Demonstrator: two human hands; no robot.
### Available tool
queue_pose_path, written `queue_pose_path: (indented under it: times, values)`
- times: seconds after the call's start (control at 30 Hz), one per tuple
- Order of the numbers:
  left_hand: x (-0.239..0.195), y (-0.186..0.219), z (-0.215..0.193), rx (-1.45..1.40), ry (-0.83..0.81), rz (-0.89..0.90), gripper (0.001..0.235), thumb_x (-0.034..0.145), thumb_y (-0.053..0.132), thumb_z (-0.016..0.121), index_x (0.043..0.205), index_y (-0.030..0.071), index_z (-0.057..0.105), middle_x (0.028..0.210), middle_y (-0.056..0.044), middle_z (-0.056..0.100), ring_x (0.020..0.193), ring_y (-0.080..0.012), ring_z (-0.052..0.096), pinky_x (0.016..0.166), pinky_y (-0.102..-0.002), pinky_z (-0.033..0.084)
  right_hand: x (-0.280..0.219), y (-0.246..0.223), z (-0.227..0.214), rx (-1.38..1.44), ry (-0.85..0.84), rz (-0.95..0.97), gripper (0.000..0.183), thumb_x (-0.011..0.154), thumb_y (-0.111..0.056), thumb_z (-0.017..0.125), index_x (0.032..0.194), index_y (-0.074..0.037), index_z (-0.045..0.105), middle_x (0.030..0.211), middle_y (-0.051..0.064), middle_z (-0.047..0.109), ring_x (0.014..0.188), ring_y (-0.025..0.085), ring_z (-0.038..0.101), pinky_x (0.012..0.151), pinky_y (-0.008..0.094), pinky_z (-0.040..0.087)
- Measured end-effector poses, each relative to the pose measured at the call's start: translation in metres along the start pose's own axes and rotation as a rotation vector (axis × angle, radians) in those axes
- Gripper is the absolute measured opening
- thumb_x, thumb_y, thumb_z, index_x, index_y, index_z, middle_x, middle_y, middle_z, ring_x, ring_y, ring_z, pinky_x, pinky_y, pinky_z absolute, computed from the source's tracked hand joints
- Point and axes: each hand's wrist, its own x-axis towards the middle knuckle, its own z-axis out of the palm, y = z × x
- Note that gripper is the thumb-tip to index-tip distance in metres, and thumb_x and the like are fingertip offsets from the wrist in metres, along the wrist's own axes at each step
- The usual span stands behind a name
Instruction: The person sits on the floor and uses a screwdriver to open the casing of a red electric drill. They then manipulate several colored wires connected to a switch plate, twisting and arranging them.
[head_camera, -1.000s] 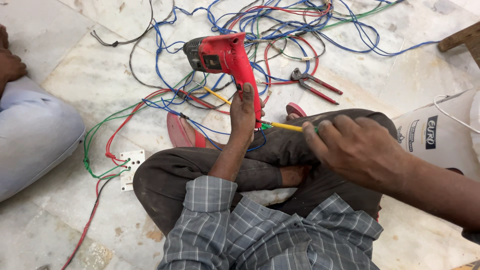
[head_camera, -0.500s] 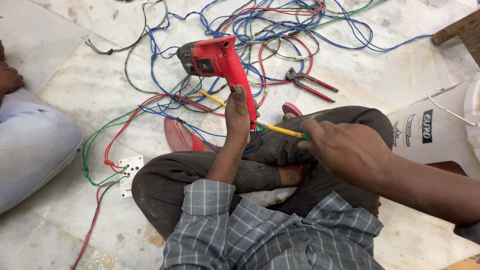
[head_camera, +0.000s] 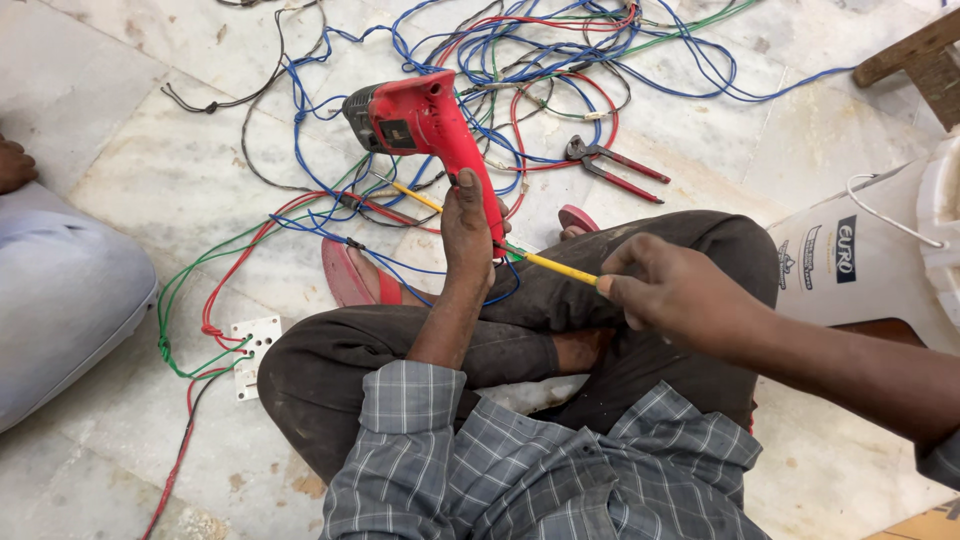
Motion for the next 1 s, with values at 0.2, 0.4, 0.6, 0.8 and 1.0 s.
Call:
queue_pose_path:
  times: [0.2,0.4,0.6,0.8,1.0]
  values:
    - [0.001,0.0,-0.003,0.01,0.005,0.018,0.078,0.086,0.084,0.048,0.095,0.007,0.054,0.071,-0.002,0.057,0.058,-0.01,0.057,0.054,-0.025,0.05,-0.006,-0.014,-0.008,-0.165,0.151,-0.178,0.032,0.083,-0.016,0.066,0.112,-0.004,0.06,0.101,0.017,0.063,0.073,0.027,0.064,0.058,0.037,0.053]
    - [-0.001,0.001,-0.002,0.018,0.017,0.019,0.078,0.085,0.084,0.048,0.096,0.007,0.054,0.071,-0.002,0.057,0.057,-0.0102,0.057,0.053,-0.025,0.049,-0.006,-0.013,-0.023,-1.019,0.304,-0.798,0.047,0.085,-0.015,0.059,0.126,0.008,0.06,0.097,0.016,0.068,0.067,0.017,0.063,0.043,0.024,0.049]
    - [0.0,-0.002,-0.001,0.001,0.023,0.025,0.078,0.085,0.084,0.047,0.097,0.007,0.053,0.071,-0.002,0.057,0.057,-0.0102,0.058,0.052,-0.025,0.049,0.008,-0.005,-0.005,0.228,0.057,0.027,0.049,0.081,-0.018,0.062,0.126,0.001,0.061,0.096,0.014,0.068,0.067,0.018,0.063,0.047,0.027,0.049]
    - [0.001,0.0,-0.002,-0.013,-0.008,0.045,0.08,0.087,0.085,0.048,0.094,0.006,0.053,0.071,-0.003,0.056,0.057,-0.011,0.057,0.052,-0.026,0.049,0.001,-0.009,-0.013,0.035,0.403,-0.411,0.048,0.077,-0.021,0.063,0.122,-0.003,0.063,0.099,0.014,0.069,0.067,0.019,0.064,0.05,0.028,0.049]
    - [-0.001,0.002,-0.001,0.021,-0.005,0.038,0.081,0.085,0.087,0.044,0.09,0.006,0.052,0.068,-0.002,0.054,0.055,-0.011,0.056,0.05,-0.026,0.049,-0.004,-0.016,-0.02,-1.028,0.332,-0.769,0.05,0.081,-0.024,0.06,0.126,-0.003,0.066,0.095,0.015,0.071,0.062,0.016,0.061,0.045,0.026,0.048]
